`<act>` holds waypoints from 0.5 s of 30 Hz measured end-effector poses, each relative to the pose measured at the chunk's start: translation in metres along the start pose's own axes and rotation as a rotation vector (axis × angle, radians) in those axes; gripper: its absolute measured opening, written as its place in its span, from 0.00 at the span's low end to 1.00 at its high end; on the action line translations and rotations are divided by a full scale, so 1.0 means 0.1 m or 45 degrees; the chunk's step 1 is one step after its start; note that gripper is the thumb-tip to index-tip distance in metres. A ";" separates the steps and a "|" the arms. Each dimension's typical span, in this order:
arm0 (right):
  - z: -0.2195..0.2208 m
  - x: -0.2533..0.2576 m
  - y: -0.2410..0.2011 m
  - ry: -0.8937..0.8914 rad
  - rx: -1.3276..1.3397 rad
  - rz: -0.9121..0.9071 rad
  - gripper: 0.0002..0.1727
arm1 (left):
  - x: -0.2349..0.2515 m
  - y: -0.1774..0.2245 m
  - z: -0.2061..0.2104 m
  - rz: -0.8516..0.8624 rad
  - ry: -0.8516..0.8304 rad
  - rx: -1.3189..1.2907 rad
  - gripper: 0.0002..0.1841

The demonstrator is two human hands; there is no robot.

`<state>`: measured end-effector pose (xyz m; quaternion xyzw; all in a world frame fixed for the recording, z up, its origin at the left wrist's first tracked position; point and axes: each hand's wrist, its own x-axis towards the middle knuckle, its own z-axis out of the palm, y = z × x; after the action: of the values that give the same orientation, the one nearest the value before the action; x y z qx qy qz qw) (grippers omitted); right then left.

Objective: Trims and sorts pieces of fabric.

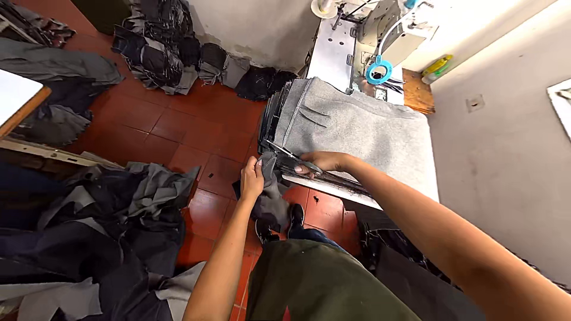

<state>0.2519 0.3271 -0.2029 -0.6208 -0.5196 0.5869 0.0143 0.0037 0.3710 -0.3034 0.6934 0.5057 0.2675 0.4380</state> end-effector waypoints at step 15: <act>0.02 -0.05 0.03 0.013 0.176 0.049 0.27 | -0.28 0.23 0.10 -0.136 0.100 0.072 0.19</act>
<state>0.2533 0.3217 -0.2016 -0.6313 -0.4655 0.6183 0.0486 0.0132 0.3385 -0.2857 0.6664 0.5662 0.2564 0.4118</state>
